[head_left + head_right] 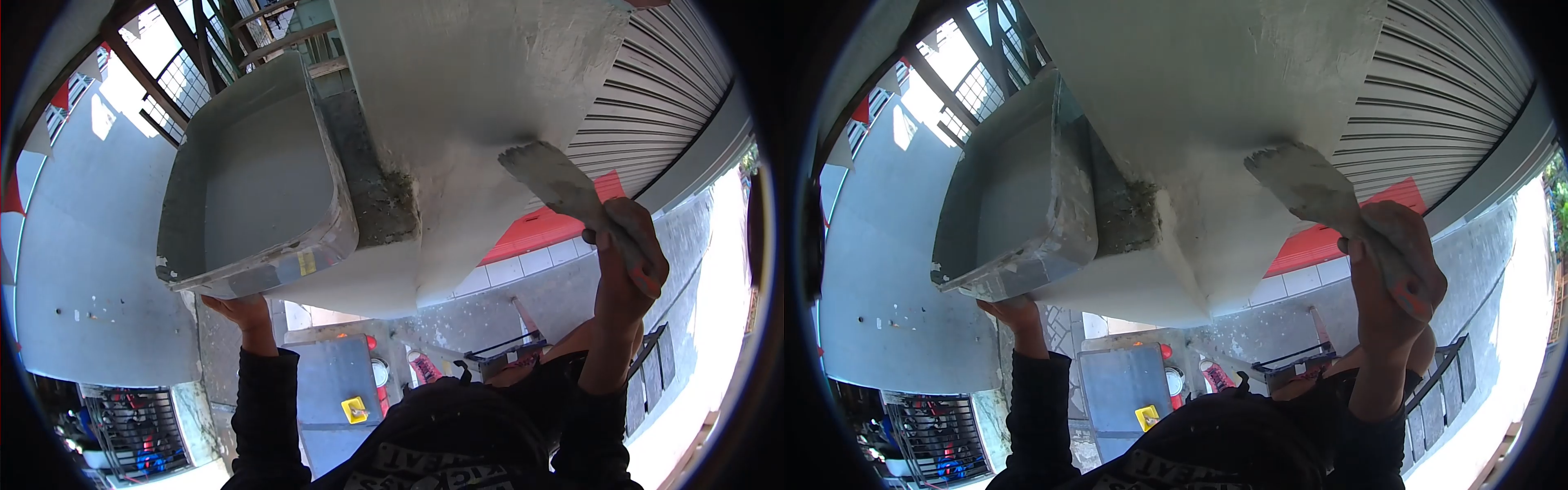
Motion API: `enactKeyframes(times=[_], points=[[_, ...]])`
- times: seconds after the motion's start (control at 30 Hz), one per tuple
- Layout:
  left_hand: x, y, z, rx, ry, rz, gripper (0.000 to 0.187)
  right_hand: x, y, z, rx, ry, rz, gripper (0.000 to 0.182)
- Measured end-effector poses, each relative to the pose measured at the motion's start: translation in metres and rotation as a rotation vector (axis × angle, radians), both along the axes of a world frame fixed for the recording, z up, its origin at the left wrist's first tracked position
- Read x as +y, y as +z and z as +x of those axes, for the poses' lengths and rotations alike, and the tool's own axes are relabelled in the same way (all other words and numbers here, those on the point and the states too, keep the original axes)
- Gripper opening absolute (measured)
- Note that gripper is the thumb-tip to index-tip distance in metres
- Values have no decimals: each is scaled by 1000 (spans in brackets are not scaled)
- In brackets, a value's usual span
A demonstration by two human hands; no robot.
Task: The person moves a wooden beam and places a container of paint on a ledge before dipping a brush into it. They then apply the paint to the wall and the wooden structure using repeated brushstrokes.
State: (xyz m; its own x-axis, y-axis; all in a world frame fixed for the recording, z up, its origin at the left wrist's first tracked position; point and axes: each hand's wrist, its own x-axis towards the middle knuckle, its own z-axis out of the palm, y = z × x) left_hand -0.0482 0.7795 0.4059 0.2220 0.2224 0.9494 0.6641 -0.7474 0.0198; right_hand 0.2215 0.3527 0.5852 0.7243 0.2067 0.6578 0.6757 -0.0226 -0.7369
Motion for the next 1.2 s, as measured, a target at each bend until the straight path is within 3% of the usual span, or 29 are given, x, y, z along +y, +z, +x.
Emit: enactKeyframes(times=[0.07,0.27,0.37,0.47,0.7,1.0,1.2], points=[[2,0,1,-10,-8,29,59,-4,-7,-6,186,102,227,22],[-6,8,4,-39,-13,-4,52,6,-59,-24,767,83,433,31],[-9,13,4,-16,13,-27,48,11,-72,-31,984,101,472,39],[-6,10,1,1,26,-24,52,10,-59,-40,1049,169,353,42],[0,3,1,-13,-28,23,62,11,-68,-40,603,78,209,27],[-8,-7,5,-40,-12,-66,65,17,-30,-32,428,-57,149,18],[-14,1,10,-3,6,-55,64,23,-27,-23,522,-9,128,22]])
